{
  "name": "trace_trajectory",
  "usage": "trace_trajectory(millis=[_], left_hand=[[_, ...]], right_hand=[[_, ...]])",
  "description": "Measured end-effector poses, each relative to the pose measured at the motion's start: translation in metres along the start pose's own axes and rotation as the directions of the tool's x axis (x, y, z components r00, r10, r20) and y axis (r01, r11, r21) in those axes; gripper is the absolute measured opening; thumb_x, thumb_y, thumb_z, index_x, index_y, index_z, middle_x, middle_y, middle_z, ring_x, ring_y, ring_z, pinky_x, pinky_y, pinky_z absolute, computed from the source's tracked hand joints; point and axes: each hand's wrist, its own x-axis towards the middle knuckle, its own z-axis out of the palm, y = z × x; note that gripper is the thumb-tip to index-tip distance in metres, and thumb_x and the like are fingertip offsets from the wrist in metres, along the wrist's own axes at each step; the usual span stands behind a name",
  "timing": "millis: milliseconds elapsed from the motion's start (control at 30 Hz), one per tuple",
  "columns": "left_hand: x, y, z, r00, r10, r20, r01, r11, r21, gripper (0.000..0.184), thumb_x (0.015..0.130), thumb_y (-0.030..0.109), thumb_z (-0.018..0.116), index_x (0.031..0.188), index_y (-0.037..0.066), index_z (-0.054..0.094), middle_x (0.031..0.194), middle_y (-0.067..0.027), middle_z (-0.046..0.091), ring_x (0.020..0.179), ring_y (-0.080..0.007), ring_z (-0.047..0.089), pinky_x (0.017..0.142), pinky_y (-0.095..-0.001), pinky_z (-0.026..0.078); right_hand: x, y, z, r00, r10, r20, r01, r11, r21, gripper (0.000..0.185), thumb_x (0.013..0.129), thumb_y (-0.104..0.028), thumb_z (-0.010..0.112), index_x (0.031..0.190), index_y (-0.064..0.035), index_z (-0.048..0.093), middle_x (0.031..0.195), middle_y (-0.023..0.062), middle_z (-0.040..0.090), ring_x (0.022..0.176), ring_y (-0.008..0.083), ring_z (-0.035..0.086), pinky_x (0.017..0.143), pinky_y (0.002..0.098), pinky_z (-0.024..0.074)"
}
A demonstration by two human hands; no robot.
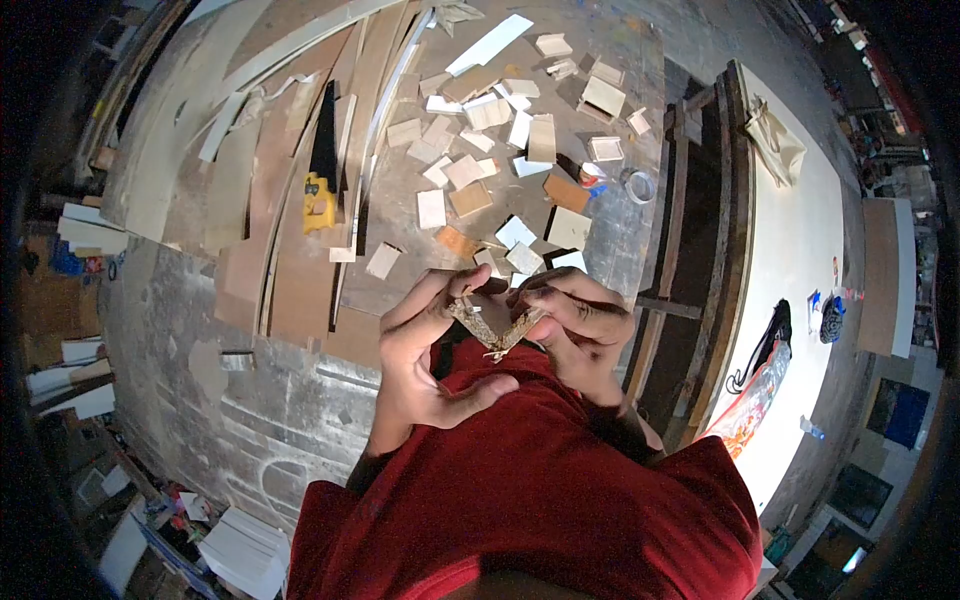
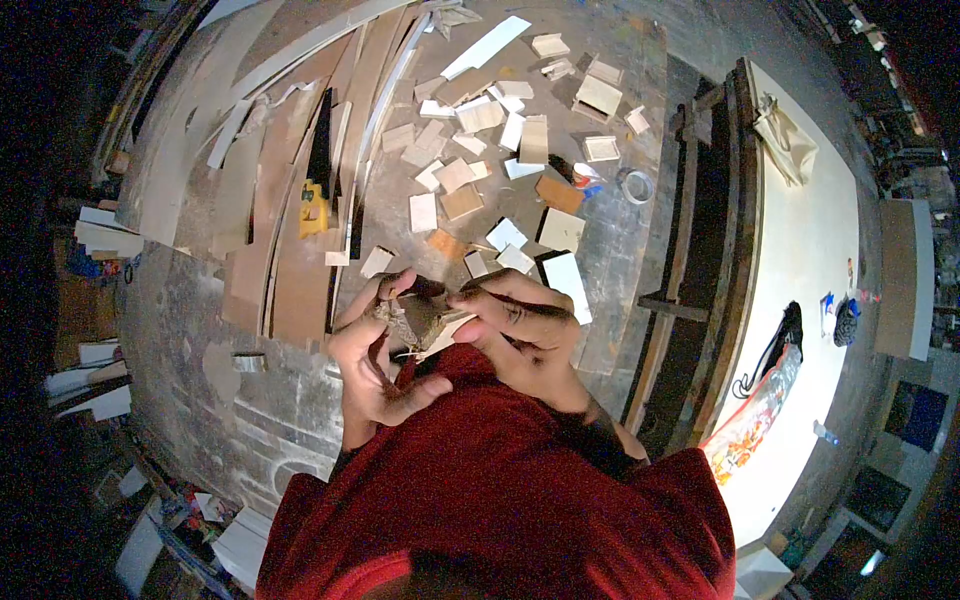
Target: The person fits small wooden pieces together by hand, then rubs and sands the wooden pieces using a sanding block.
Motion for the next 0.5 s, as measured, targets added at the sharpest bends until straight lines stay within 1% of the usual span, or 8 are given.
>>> trace_trajectory(millis=[33, 67, 100, 167, 200, 367, 467, 500], left_hand=[[0.001, -0.002, 0.003, 0.998, 0.056, -0.041, -0.057, 0.998, -0.029, 0.070, 0.063, 0.023, 0.091, 0.117, -0.011, 0.064, 0.108, -0.0206, 0.067, 0.097, -0.0266, 0.066, 0.084, -0.0335, 0.052], [0.003, -0.001, 0.008, 0.991, 0.089, -0.097, -0.090, 0.996, -0.006, 0.067, 0.065, 0.026, 0.091, 0.114, -0.012, 0.064, 0.105, -0.0211, 0.067, 0.094, -0.0264, 0.067, 0.084, -0.0333, 0.052], [0.003, -0.002, 0.007, 0.991, 0.091, -0.099, -0.092, 0.996, -0.004, 0.067, 0.065, 0.026, 0.091, 0.114, -0.012, 0.064, 0.105, -0.0211, 0.067, 0.094, -0.0264, 0.067, 0.084, -0.0333, 0.052], [-0.004, -0.002, 0.007, 0.992, -0.067, -0.104, 0.073, 0.996, 0.056, 0.063, 0.065, 0.024, 0.090, 0.111, -0.011, 0.065, 0.102, -0.0195, 0.069, 0.092, -0.0263, 0.068, 0.081, -0.0339, 0.054], [-0.006, -0.005, 0.010, 0.986, -0.075, -0.152, 0.083, 0.995, 0.048, 0.057, 0.067, 0.022, 0.088, 0.108, -0.011, 0.066, 0.099, -0.0185, 0.070, 0.089, -0.0261, 0.069, 0.079, -0.0345, 0.055], [-0.007, -0.025, 0.005, 0.992, -0.006, -0.126, 0.020, 0.994, 0.108, 0.051, 0.070, 0.020, 0.086, 0.106, -0.010, 0.067, 0.097, -0.0183, 0.070, 0.088, -0.0255, 0.069, 0.078, -0.0338, 0.055], [-0.015, -0.045, 0.004, 0.990, -0.076, -0.123, 0.076, 0.997, -0.003, 0.050, 0.073, 0.022, 0.087, 0.105, -0.010, 0.066, 0.097, -0.0163, 0.070, 0.088, -0.0215, 0.067, 0.078, -0.0325, 0.054], [-0.019, -0.050, 0.004, 0.968, -0.203, -0.145, 0.180, 0.971, -0.157, 0.050, 0.076, 0.025, 0.085, 0.106, -0.010, 0.065, 0.097, -0.0145, 0.070, 0.088, -0.0189, 0.066, 0.077, -0.0316, 0.053]], right_hand=[[0.000, 0.000, 0.000, 1.000, -0.003, -0.009, 0.003, 1.000, -0.010, 0.028, 0.074, -0.003, 0.081, 0.101, -0.0013, 0.076, 0.091, 0.0118, 0.071, 0.077, 0.0193, 0.068, 0.066, 0.0286, 0.0525], [-0.001, 0.000, 0.001, 1.000, -0.003, -0.009, 0.003, 1.000, -0.009, 0.028, 0.074, -0.003, 0.081, 0.101, -0.0013, 0.076, 0.091, 0.0118, 0.071, 0.077, 0.0193, 0.068, 0.066, 0.0286, 0.0525], [0.001, 0.000, 0.001, 0.999, -0.028, 0.014, 0.029, 0.999, -0.042, 0.028, 0.074, -0.003, 0.081, 0.101, -0.0014, 0.076, 0.091, 0.0121, 0.071, 0.077, 0.0204, 0.068, 0.067, 0.0291, 0.0528], [0.000, 0.004, 0.002, 0.996, -0.071, 0.047, 0.073, 0.996, -0.047, 0.027, 0.074, -0.005, 0.081, 0.101, -0.0015, 0.075, 0.091, 0.0132, 0.070, 0.078, 0.0230, 0.069, 0.068, 0.0298, 0.0537], [-0.001, 0.006, 0.003, 0.996, -0.071, 0.055, 0.074, 0.996, -0.052, 0.027, 0.074, -0.004, 0.081, 0.101, -0.0013, 0.075, 0.092, 0.0135, 0.070, 0.078, 0.0231, 0.070, 0.068, 0.0301, 0.0541], [-0.002, 0.014, 0.005, 0.994, -0.077, 0.078, 0.084, 0.993, -0.084, 0.029, 0.075, -0.005, 0.081, 0.103, -0.0011, 0.075, 0.095, 0.0135, 0.071, 0.080, 0.0234, 0.070, 0.070, 0.0312, 0.0553], [-0.003, 0.021, 0.012, 0.993, 0.007, 0.116, 0.007, 0.993, -0.121, 0.035, 0.075, -0.008, 0.081, 0.109, -0.0027, 0.073, 0.097, 0.0123, 0.070, 0.083, 0.0226, 0.070, 0.073, 0.0310, 0.0548], [0.000, 0.023, 0.014, 0.993, 0.009, 0.118, 0.006, 0.992, -0.122, 0.035, 0.075, -0.008, 0.081, 0.109, -0.0027, 0.073, 0.097, 0.0123, 0.070, 0.083, 0.0226, 0.070, 0.073, 0.0310, 0.0548]])
